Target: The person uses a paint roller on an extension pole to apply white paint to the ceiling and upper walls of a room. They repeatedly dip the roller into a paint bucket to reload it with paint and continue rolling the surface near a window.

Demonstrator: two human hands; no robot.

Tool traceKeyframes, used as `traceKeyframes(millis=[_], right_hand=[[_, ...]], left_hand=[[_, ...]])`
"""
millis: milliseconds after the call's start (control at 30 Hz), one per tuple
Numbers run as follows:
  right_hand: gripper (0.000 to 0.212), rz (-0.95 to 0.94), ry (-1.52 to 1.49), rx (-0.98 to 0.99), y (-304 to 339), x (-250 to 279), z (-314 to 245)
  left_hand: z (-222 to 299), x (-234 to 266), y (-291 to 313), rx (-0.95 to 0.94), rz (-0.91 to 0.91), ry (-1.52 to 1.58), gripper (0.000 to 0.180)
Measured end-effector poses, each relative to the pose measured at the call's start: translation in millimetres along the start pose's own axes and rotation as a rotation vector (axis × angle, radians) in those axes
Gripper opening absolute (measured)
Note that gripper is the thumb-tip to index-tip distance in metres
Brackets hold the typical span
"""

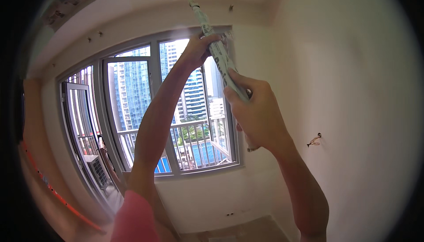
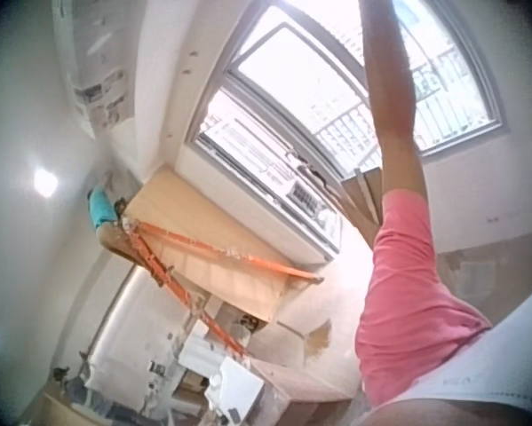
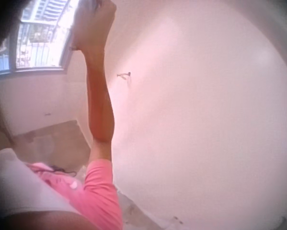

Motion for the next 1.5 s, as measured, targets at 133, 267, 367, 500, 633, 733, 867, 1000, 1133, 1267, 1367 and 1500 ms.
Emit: traceKeyframes(millis=[133,267,367,500,633,733,867,1000,1133,1267,1367,1500], right_hand=[[0.047,-0.007,-0.014,-0.002,-39.9,-23.1,10.9],[0.048,-0.022,0.009,0.031,-74.0,-37.2,16.9],[0.047,0.010,-0.048,0.091,-93.4,-46.1,19.0],[0.045,-0.006,-0.019,0.050,-86.8,-42.8,13.3],[0.046,0.014,-0.034,0.028,-49.4,-28.8,4.4],[0.044,0.042,-0.061,0.036,-15.7,-13.7,3.7],[0.043,0.011,-0.088,-0.018,35.0,11.1,-9.8],[0.043,-0.017,-0.114,-0.007,77.3,36.7,-23.7],[0.043,0.023,-0.148,0.074,109.2,54.9,-28.8],[0.042,-0.026,-0.164,-0.002,142.3,77.0,-40.1],[0.043,-0.003,-0.146,-0.007,160.3,90.5,-32.7],[0.043,0.021,-0.098,-0.114,177.4,104.7,-26.2]], left_hand=[[-41.3,41.8,-25.1,-0.005,-0.048,0.046,0.038],[-62.8,68.2,-44.3,0.002,-0.097,0.025,0.032],[-60.7,73.1,-48.7,-0.020,-0.085,-0.001,0.030],[-59.3,72.7,-52.6,-0.030,-0.121,-0.010,0.031],[-29.6,43.6,-38.8,-0.095,-0.135,0.023,0.028],[-8.7,11.8,-22.9,-0.084,-0.093,0.001,0.030],[40.1,-29.0,1.8,-0.087,-0.108,-0.130,0.037],[73.4,-65.6,13.0,-0.105,-0.115,-0.139,0.039],[103.5,-98.8,23.9,-0.105,-0.119,-0.124,0.041],[126.7,-127.5,33.5,-0.155,-0.101,-0.114,0.043],[138.0,-152.5,50.8,-0.150,-0.088,-0.114,0.047],[118.8,-168.6,64.6,-0.113,-0.072,0.009,0.050]])
Point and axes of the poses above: each hand's wrist, its own y-axis away from the middle knuckle, its own x-axis out of the back of the hand, z = x × y, the point moved 3 cm from there along -y, towards the middle knuckle, and after that the axes turned 14 degrees about -x, right-handed, at the moved point
